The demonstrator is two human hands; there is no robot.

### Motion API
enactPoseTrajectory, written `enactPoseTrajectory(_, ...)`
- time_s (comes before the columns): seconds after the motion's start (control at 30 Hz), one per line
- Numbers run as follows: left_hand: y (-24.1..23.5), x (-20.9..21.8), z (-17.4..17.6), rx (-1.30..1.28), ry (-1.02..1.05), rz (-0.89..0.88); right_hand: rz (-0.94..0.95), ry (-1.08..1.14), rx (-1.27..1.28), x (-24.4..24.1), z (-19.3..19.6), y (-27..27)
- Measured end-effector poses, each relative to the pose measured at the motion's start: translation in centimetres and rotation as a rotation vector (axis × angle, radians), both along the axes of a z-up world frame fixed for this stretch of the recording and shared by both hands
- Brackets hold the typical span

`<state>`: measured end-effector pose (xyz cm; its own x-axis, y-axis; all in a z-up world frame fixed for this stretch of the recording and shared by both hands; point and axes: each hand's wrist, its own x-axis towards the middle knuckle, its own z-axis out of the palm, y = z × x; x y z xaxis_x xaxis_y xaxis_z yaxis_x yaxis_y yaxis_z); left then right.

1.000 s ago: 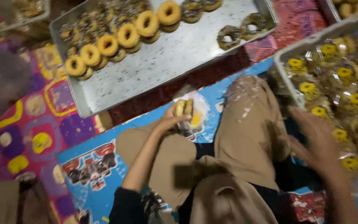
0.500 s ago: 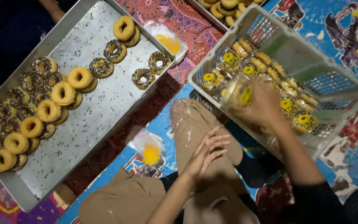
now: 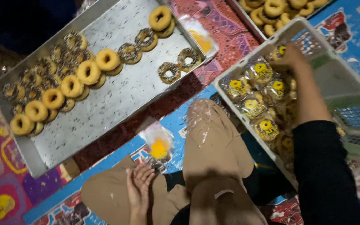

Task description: The person sits on the floor and repeatedly picks donuts from a metal tray, places them into small clear plastic bags, and sets the filled bags into a nearby crate. The donuts include plain and chocolate-sprinkled varieties.

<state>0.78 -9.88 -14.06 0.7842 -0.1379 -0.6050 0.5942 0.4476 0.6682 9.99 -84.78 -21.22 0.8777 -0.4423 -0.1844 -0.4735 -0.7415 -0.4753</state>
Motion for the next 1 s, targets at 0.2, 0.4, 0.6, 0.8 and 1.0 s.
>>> enactPoseTrajectory(0.2, 5.9, -2.4, -1.9, 0.017, -0.023, 0.171, -0.05, 0.131, -0.402, 0.2, 5.6, 0.9)
enactPoseTrajectory(0.4, 3.9, -2.5, -3.3, 0.024, -0.379, 0.149, 0.168, 0.095, -0.453, -3.5, 6.0, 27.8)
enactPoseTrajectory(0.6, 2.5, -2.2, 1.6, -0.189, -0.2, 0.162, 0.752, -0.112, -0.355, 1.4, -4.6, 55.3)
enactPoseTrajectory(0.8, 6.1, -5.5, 8.4, 1.128, -0.843, -0.177, 0.772, 0.023, -0.317, 1.7, -9.2, 56.7)
enactPoseTrajectory(1.0, 1.7, 0.8, -1.0, 0.604, -0.331, -0.046, 0.918, -0.054, -0.517, 4.2, -7.6, 55.6)
